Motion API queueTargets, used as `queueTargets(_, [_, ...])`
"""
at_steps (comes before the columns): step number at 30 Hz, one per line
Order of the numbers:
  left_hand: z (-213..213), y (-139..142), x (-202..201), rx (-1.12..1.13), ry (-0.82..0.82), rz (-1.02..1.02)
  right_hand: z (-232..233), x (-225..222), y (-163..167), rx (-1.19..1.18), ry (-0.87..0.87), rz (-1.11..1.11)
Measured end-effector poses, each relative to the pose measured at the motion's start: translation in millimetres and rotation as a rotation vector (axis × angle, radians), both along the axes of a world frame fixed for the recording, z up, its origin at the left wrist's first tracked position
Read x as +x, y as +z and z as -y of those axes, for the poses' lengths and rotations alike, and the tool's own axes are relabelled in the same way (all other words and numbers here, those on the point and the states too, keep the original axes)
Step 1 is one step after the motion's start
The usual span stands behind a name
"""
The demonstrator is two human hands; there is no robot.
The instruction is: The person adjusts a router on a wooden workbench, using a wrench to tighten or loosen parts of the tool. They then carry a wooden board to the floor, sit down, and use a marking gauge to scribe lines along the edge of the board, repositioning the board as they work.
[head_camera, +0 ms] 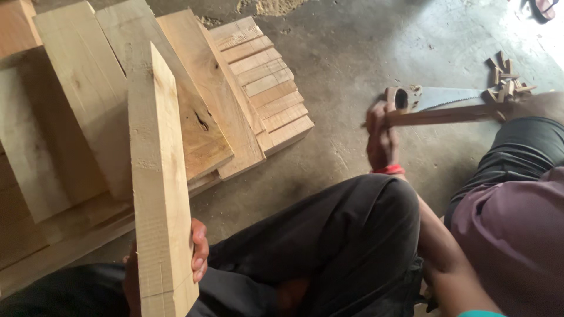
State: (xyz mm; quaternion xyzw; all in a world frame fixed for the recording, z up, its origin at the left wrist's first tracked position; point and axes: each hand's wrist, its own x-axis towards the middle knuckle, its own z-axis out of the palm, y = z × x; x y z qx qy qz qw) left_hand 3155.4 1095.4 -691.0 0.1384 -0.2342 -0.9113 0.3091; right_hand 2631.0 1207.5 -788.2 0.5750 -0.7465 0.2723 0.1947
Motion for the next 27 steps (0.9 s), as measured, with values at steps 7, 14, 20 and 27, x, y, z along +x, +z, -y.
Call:
queueTargets(7, [6.8,-5.1,1.1,0.011,-0.120,-0.098,5.5,3.9,9.0,0.123,0.072,0.292])
queueTargets(14, [-6.8,3.9,-6.1,-0.026,0.092,0.001,-1.9,6.0,-8.5,0.165,0.155,0.244])
queueTargets(20, [-21.6,13.8,-34.1,0.093,0.148,-0.135,33.0,-5.8,73.9,-0.126,0.156,1.324])
queueTargets(27, [-35.8,80.2,-89.1,-0.054,0.398,0.072,-12.4,160.4,249.9,0.013,0.506,1.110])
